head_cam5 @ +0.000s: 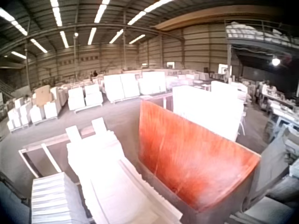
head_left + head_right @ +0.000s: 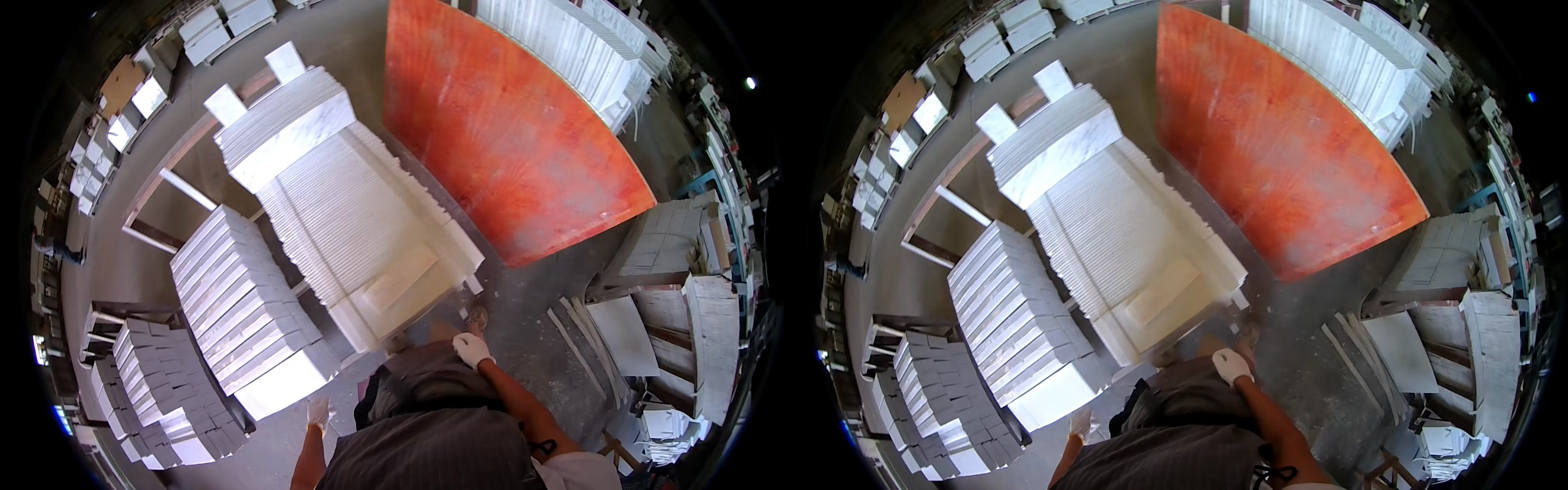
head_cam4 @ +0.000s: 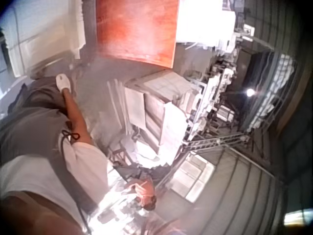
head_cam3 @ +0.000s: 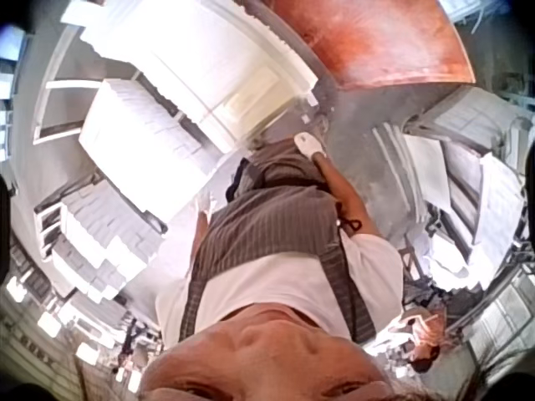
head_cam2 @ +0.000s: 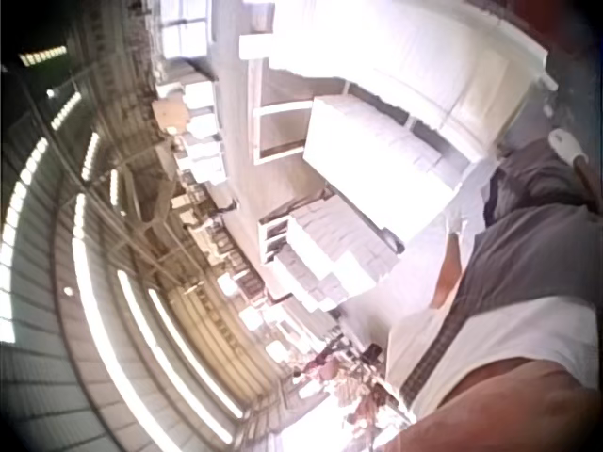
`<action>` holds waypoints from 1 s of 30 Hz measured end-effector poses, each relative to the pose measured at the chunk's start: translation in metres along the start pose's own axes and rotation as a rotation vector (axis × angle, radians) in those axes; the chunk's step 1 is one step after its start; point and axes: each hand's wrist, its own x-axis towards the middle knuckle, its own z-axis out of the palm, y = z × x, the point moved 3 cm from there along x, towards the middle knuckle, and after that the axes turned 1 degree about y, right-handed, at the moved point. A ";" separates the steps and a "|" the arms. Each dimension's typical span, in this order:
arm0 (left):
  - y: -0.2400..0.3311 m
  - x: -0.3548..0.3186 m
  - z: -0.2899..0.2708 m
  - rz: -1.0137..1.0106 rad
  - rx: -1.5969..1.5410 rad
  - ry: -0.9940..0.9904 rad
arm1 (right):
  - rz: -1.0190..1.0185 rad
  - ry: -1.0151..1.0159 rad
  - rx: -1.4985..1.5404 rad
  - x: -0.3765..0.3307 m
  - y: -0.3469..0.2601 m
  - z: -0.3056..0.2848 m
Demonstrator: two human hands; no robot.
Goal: The person repeatedly picks up white rectangular panels from a stack, carries them to a workbench, and places them on the surface. The person wears white gloves and moves between stacks and the bench multiple times.
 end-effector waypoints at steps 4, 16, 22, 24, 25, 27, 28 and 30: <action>-0.013 -0.052 0.018 -0.171 -0.179 0.203 | -0.021 -0.103 -0.002 0.030 0.017 -0.027; 0.062 -0.136 0.300 -0.100 -0.070 0.257 | -0.079 -0.159 -0.049 0.127 0.035 -0.285; 0.116 -0.209 0.336 -0.230 -0.177 0.355 | -0.361 -0.240 0.055 0.174 -0.068 -0.251; 0.116 -0.210 0.336 -0.264 -0.215 0.378 | -0.377 -0.269 0.161 0.193 -0.082 -0.226; 0.113 -0.189 0.348 -0.252 -0.257 0.373 | -0.493 -0.238 0.149 0.208 -0.099 -0.225; 0.116 -0.156 0.352 -0.222 -0.343 0.374 | -0.587 -0.225 0.017 0.216 -0.110 -0.208; 0.121 -0.146 0.345 -0.205 -0.392 0.382 | -0.574 -0.242 0.018 0.215 -0.109 -0.198; 0.134 -0.134 0.342 -0.116 -0.396 0.426 | -0.481 -0.327 0.097 0.192 -0.130 -0.188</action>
